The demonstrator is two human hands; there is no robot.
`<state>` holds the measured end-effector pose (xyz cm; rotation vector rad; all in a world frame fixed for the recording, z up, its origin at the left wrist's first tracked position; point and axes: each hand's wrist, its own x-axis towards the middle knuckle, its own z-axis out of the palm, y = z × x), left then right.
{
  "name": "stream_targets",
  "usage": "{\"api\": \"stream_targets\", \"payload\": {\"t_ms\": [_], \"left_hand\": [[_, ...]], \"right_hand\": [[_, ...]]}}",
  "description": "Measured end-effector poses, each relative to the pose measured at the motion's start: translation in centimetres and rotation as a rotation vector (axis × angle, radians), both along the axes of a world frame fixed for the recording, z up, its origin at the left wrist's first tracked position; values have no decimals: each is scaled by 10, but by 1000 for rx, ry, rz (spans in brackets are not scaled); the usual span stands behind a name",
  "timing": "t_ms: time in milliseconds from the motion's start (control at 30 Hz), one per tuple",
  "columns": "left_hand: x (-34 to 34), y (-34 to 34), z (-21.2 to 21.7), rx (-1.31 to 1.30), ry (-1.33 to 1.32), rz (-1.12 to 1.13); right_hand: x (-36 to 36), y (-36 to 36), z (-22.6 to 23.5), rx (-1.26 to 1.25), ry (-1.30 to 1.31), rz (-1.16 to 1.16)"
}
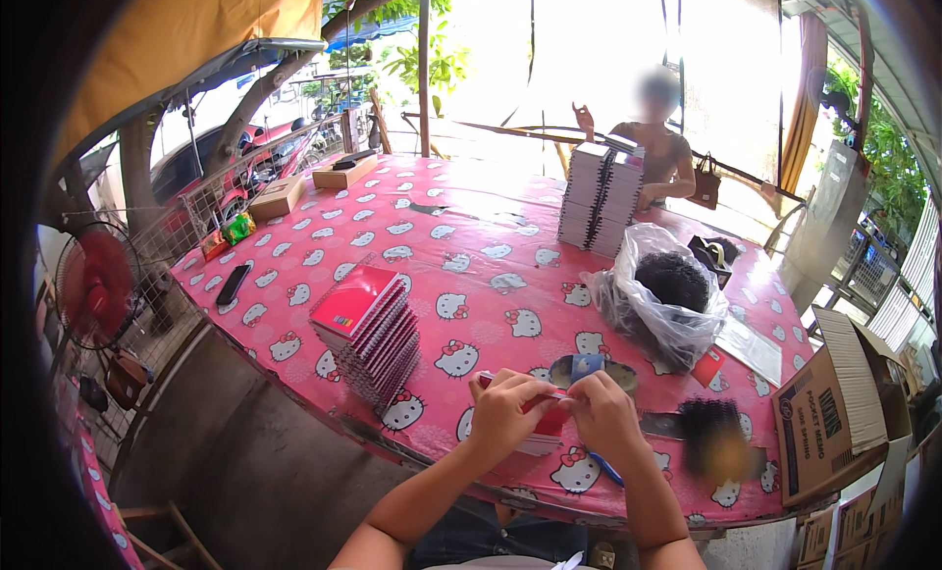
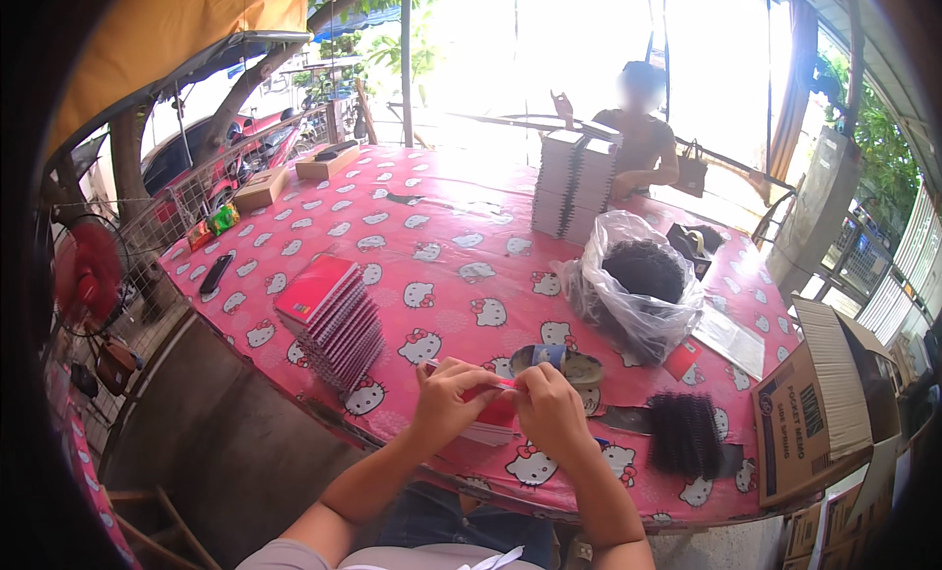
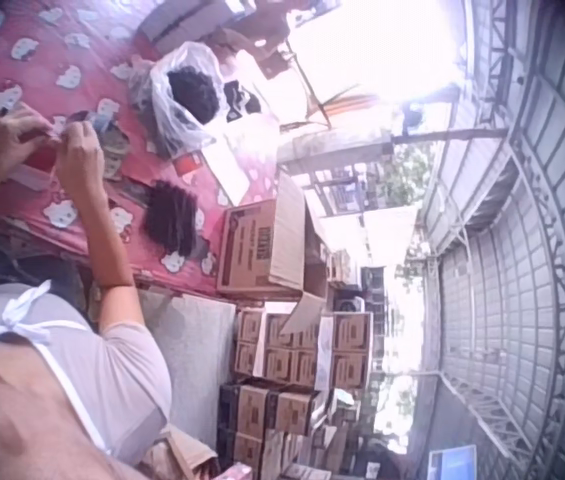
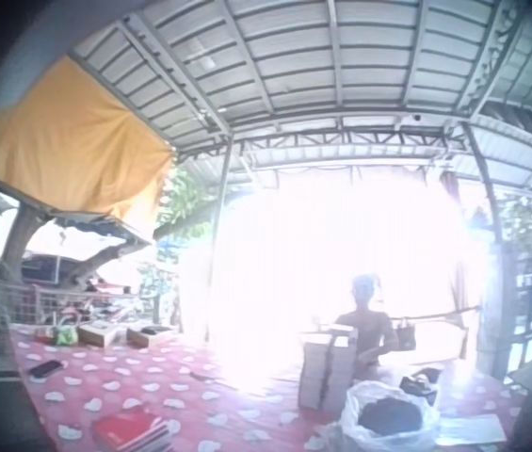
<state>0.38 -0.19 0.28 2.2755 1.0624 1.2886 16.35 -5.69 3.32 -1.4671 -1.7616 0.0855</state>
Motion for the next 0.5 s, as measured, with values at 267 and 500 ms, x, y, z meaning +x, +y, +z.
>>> {"api": "stream_targets", "payload": {"t_ms": [267,500], "left_hand": [[-13,-4,1,38,-31,-45],[-5,2,2,97,-75,-66]], "right_hand": [[39,28,-5,-36,-68,104],[125,58,-83,-365,-373,21]]}}
